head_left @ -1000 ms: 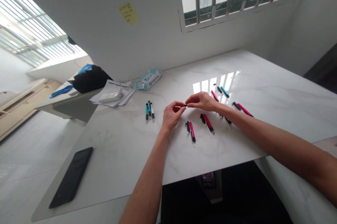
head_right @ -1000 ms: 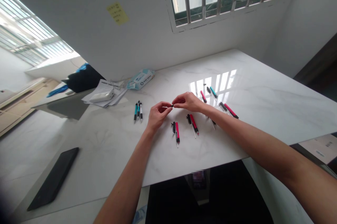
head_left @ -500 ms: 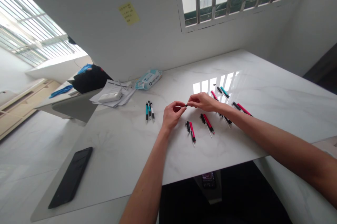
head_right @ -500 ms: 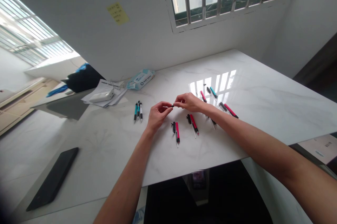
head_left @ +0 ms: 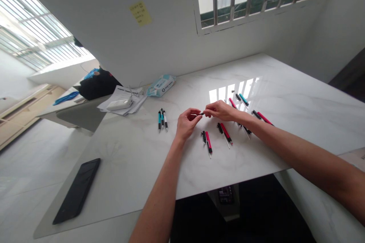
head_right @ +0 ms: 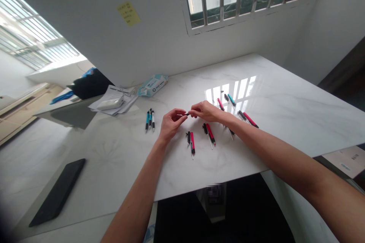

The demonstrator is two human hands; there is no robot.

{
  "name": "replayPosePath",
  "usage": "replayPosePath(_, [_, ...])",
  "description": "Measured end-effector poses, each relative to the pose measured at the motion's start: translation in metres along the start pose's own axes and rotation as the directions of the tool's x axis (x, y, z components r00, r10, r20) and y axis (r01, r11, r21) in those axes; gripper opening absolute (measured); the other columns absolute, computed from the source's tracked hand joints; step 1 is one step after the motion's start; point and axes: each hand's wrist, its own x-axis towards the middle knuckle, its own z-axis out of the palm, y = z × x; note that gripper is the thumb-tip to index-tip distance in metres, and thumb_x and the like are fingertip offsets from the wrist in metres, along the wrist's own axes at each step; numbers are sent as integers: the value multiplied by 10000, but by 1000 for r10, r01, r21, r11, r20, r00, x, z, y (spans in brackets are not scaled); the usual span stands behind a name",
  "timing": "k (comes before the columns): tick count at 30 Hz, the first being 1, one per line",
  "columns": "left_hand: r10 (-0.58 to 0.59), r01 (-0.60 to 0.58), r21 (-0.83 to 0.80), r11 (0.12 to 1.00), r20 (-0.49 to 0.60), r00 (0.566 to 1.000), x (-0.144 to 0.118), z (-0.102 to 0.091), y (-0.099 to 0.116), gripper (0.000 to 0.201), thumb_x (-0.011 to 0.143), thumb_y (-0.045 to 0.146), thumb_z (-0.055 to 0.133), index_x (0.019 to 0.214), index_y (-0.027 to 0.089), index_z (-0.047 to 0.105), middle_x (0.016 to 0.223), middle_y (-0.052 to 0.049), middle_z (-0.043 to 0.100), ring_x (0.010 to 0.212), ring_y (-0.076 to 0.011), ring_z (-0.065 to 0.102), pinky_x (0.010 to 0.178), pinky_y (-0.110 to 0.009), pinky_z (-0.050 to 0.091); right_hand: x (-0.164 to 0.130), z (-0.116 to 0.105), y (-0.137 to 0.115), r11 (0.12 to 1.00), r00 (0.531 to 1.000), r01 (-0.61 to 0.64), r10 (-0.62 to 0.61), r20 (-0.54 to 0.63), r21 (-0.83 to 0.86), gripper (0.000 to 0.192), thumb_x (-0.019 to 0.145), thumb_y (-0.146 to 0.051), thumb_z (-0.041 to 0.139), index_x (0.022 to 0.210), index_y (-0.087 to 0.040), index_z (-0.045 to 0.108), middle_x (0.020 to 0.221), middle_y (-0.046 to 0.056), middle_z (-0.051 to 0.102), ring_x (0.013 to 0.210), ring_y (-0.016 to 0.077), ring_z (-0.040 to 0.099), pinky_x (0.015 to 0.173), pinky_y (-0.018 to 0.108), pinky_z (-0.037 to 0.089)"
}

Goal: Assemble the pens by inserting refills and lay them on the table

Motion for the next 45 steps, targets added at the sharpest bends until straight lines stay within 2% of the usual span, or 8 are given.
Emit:
replayPosePath(9, [-94, 76, -232, 970, -69, 993, 2, 0, 4, 407, 728, 395, 873, 1038, 190, 708, 954, -57, 761, 878, -163, 709, 861, -306, 557, -1, 7, -9, 998, 999, 20, -22, 34, 60, 460, 1019, -506, 475, 796, -197, 732, 747, 22, 708, 677, 143, 599, 666, 268, 413])
replayPosePath(16, [-215, 168, -356, 919, -96, 972, 3, 0, 7, 462, 806, 510, 797, 1156, 232, 681, 1102, -65, 743, 900, -150, 730, 766, -241, 559, 1, 7, -7, 998, 998, 63, -64, -8, -27, 368, 1012, -493, 531, 1008, -226, 784, 809, 20, 738, 653, 135, 576, 637, 264, 394])
replayPosePath(26, [-241, 195, -400, 896, -70, 968, 6, -6, 1, 454, 832, 488, 784, 1202, 260, 652, 1074, -42, 719, 949, -172, 767, 798, -255, 606, 0, -37, 10, 984, 985, 21, -51, -166, -178, 225, 948, -405, 650, 940, -256, 818, 807, 34, 747, 718, 181, 630, 707, 327, 440])
replayPosePath(30, [-259, 205, -415, 887, -79, 963, 5, -7, 4, 437, 810, 412, 812, 1186, 245, 662, 1071, -41, 718, 936, -164, 763, 798, -248, 603, -2, -63, 15, 970, 986, 20, -58, -154, -240, 192, 913, -370, 684, 980, -251, 818, 859, 51, 754, 746, 200, 649, 733, 368, 466])
replayPosePath(33, [-268, 207, -418, 885, -91, 959, 5, -7, 6, 438, 784, 377, 835, 1166, 239, 670, 1053, -33, 715, 909, -154, 762, 777, -233, 596, -11, -82, 23, 963, 991, 19, -54, -122, -267, 252, 879, -380, 712, 1079, -255, 800, 954, 68, 769, 850, 237, 690, 776, 396, 507])
replayPosePath(39, [-298, 242, -380, 893, -95, 950, 4, -7, 7, 500, 768, 414, 843, 1195, 223, 666, 1036, -46, 732, 847, -149, 761, 678, -204, 563, -43, -111, 54, 956, 974, -87, 23, -225, -280, 590, 861, -323, 680, 1441, -242, 604, 1144, 105, 768, 1066, 292, 691, 812, 416, 558])
replayPosePath(42, [-320, 267, -377, 887, -86, 944, 4, -5, 9, 521, 757, 425, 853, 1196, 211, 671, 1026, -53, 737, 817, -143, 754, 645, -197, 550, -51, -118, 63, 950, 980, -95, 37, -197, -297, 608, 848, -290, 668, 1450, -248, 598, 1216, 105, 750, 1138, 296, 665, 820, 402, 554])
replayPosePath(45, [-333, 287, -375, 881, -63, 941, 4, -3, 11, 529, 743, 424, 863, 1189, 204, 681, 1005, -47, 734, 790, -134, 743, 636, -194, 542, -49, -122, 46, 962, 988, -97, 62, -144, -254, 458, 868, -308, 655, 1319, -236, 691, 1146, 96, 755, 1044, 261, 680, 815, 379, 537])
